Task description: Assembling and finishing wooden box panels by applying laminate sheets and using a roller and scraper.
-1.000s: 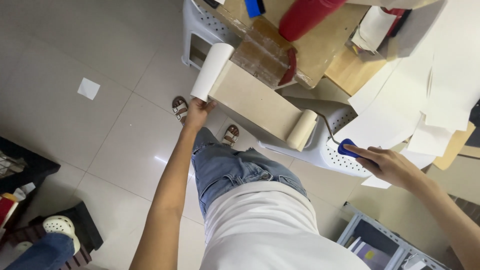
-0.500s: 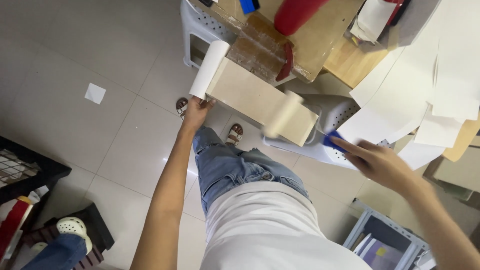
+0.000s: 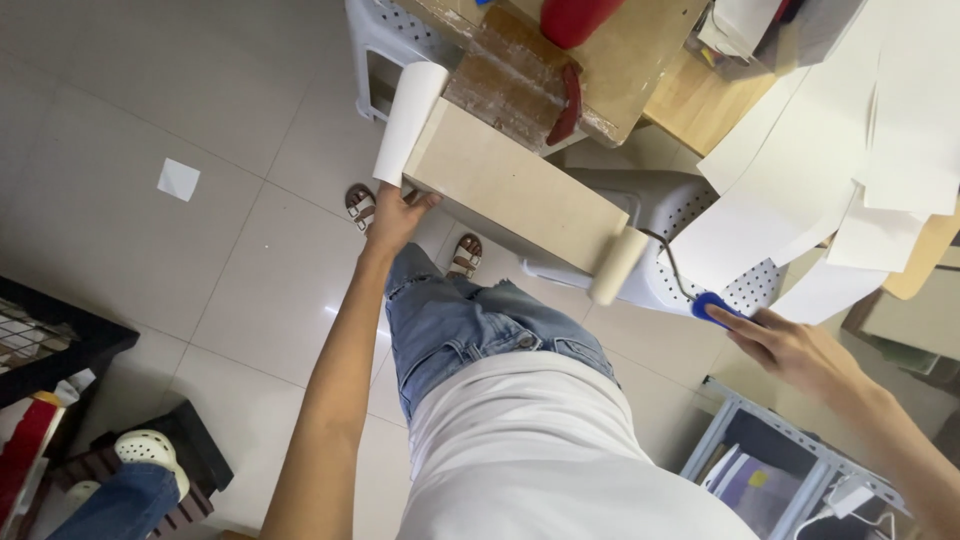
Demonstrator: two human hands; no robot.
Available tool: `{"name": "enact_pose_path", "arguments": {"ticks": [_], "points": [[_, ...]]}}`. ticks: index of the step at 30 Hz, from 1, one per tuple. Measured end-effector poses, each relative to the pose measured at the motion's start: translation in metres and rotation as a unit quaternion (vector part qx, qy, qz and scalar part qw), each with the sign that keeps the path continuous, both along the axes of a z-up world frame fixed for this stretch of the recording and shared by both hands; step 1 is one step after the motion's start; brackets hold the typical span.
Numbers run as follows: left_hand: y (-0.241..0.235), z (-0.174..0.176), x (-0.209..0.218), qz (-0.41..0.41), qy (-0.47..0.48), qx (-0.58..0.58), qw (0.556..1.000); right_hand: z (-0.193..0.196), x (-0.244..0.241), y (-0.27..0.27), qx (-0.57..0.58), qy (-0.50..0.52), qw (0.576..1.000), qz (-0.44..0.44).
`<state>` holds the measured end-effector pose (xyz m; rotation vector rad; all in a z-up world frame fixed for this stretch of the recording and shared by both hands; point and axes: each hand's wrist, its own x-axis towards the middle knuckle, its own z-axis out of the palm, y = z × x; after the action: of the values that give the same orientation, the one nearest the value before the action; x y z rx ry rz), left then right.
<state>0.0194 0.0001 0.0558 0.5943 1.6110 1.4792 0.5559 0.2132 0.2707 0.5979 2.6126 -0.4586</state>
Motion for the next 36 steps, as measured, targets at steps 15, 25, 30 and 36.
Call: {"name": "enact_pose_path", "arguments": {"ticks": [15,25,30,36], "points": [[0.004,-0.04,-0.015,-0.023,0.044,-0.061,0.997,0.041,-0.258,-0.021,0.071,0.008,0.992,0.1],[0.007,-0.071,-0.021,-0.04,-0.001,-0.007,0.999,0.076,-0.34,-0.036,0.043,-0.053,0.993,0.092],[0.005,-0.078,-0.026,-0.043,0.011,-0.003,0.999,0.08,-0.35,-0.041,0.068,-0.07,0.991,0.09],[-0.002,-0.043,-0.029,-0.022,-0.035,-0.012,0.999,0.081,-0.35,-0.036,0.008,-0.051,0.997,0.054]]}}
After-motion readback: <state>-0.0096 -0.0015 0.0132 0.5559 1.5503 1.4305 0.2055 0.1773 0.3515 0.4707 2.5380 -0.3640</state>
